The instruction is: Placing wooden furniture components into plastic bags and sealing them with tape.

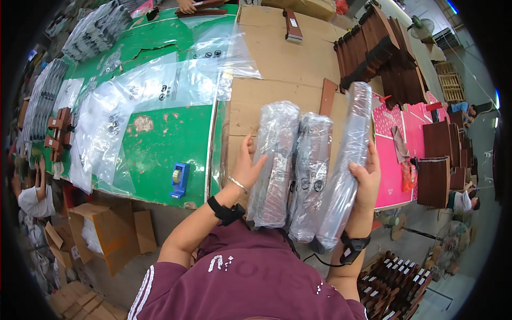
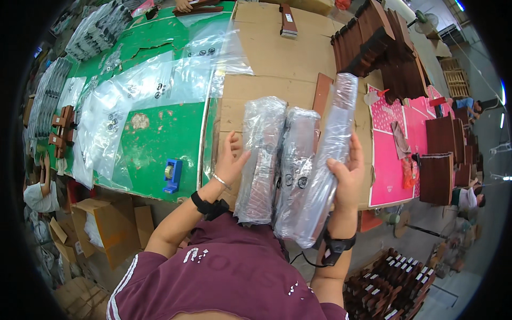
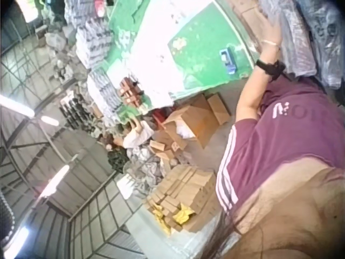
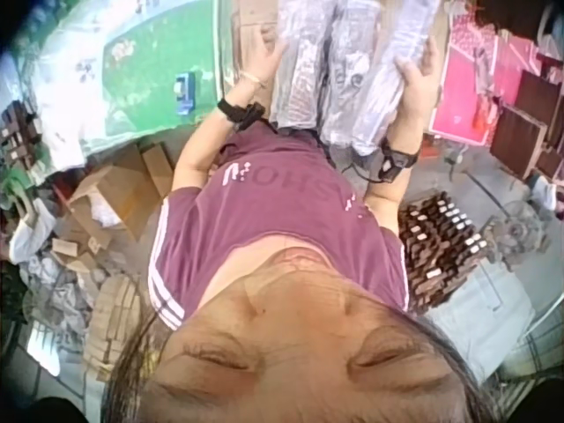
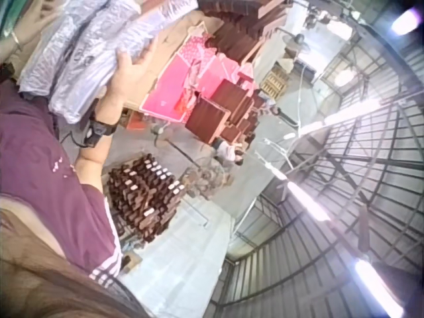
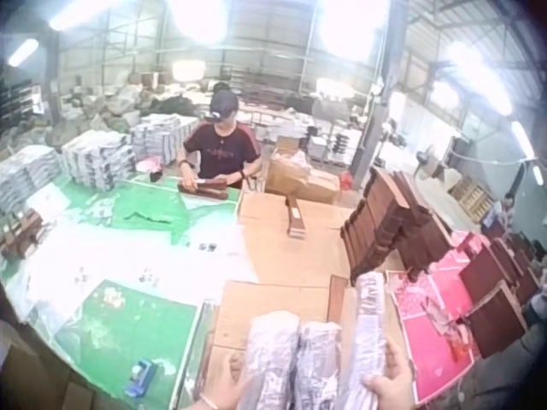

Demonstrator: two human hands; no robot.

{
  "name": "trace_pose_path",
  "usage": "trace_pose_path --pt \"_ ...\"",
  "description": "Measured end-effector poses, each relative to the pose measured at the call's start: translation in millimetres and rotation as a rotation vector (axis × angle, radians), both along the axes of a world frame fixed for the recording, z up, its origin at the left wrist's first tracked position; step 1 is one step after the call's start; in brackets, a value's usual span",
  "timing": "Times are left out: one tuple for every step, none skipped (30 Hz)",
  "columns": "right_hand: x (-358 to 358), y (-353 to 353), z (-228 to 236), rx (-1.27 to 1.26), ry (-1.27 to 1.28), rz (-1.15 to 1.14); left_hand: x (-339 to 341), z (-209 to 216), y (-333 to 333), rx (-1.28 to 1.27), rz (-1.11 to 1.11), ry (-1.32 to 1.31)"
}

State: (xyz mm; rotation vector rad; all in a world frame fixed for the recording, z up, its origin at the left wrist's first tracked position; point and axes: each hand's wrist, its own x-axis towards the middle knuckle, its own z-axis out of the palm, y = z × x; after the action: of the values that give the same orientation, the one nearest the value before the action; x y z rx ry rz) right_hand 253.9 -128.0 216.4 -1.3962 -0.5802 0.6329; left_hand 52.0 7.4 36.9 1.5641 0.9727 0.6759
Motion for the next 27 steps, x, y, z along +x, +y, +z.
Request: trace_pose_path --pt "13.5 -8.2 -3.2 -0.029 -0.023 -0.032 -1.1 10.3 -4.5 -0.004 -0.005 0.002" --pt "26.9 -15.4 -7.2 -0.03 -0.017 -0.031 -4.0 22.3 -8.5 0.239 -0.058 0.138" --pt "41.2 -22.9 -13.7 -0.132 -0.061 -0.053 -5.9 29.6 -12.9 0.48 -0.114 0.273" --pt "56.0 -30.6 -22.4 -0.234 -0.103 -0.073 -5.5 33.7 -19.2 0.479 -0.116 0.278" --pt "71.2 -38.9 -35.6 -0.337 -0.128 -0.094 -3.0 37.9 -26.9 0.401 -0.205 0.347" --pt "85.1 -45.5 -56.4 -0.334 -0.121 -0.092 0.7 38.8 -33.1 0.323 -0.293 0.417" --pt "97.5 -51.1 -79.9 -0.516 -0.474 -0.102 4.4 37.3 -38.6 0.326 -0.29 0.427" --pt "107.8 -55.8 -106.7 -0.691 -0.83 -0.113 9.8 30.8 -44.0 0.292 -0.305 0.476" --pt "114.8 -59.4 -136.3 -0.681 -0.82 -0.109 13.0 28.1 -45.7 0.259 -0.315 0.527" --pt "120.1 -69.4 -166.3 -0.718 -0.885 -0.121 17.6 31.3 -44.9 0.265 -0.324 0.533" --pt "122.1 -76.1 -194.2 -0.75 -0.947 -0.126 21.1 37.2 -43.4 0.223 -0.333 0.567" --pt "120.9 -81.0 -215.6 -0.746 -0.934 -0.13 24.4 42.6 -43.2 0.182 -0.343 0.598" --pt "116.8 -86.3 -235.0 -0.756 -0.949 -0.102 26.9 44.2 -44.9 0.188 -0.351 0.609" --pt "111.5 -88.8 -248.7 -0.759 -0.962 -0.068 27.6 46.3 -46.1 0.201 -0.343 0.643" --pt "104.9 -89.8 -257.1 -0.748 -0.948 -0.068 28.8 48.5 -46.5 0.216 -0.332 0.678" --pt "98.1 -91.6 -264.6 -0.801 -0.967 -0.012 31.0 50.7 -48.2 0.225 -0.331 0.692" --pt "92.6 -90.9 -268.5 -0.855 -0.985 0.043 32.6 52.6 -50.1 0.238 -0.322 0.717" --pt "90.7 -89.4 -270.9 -0.847 -0.972 0.038 34.0 54.1 -51.9 0.251 -0.314 0.741" --pt "90.1 -88.6 -272.1 -0.858 -0.957 0.031 35.0 51.5 -53.5 0.261 -0.317 0.751" --pt "90.5 -88.0 -269.4 -0.87 -0.946 0.027 37.3 50.5 -55.8 0.293 -0.265 0.735" --pt "91.0 -87.2 -266.3 -0.865 -0.94 0.023 39.5 50.0 -57.4 0.324 -0.214 0.716" --pt "91.9 -86.2 -262.8 -0.874 -0.951 0.025 37.7 50.7 -56.1 0.33 -0.215 0.72" --pt "97.6 -88.8 -260.7 -0.893 -0.964 0.017 40.0 63.5 -51.0 0.188 -0.228 0.687" --pt "102.9 -91.5 -262.7 -0.895 -0.96 0.007 37.9 75.7 -46.6 0.046 -0.237 0.657" --pt "109.6 -95.0 -265.1 -0.859 -0.96 -0.038 35.8 82.5 -44.0 -0.051 -0.21 0.632" --pt "111.1 -94.5 -265.2 -0.815 -0.96 -0.076 25.8 77.9 -41.3 -0.046 -0.208 0.634" --pt "111.0 -92.5 -261.7 -0.809 -0.959 -0.076 13.3 63.4 -39.1 0.033 -0.16 0.547"
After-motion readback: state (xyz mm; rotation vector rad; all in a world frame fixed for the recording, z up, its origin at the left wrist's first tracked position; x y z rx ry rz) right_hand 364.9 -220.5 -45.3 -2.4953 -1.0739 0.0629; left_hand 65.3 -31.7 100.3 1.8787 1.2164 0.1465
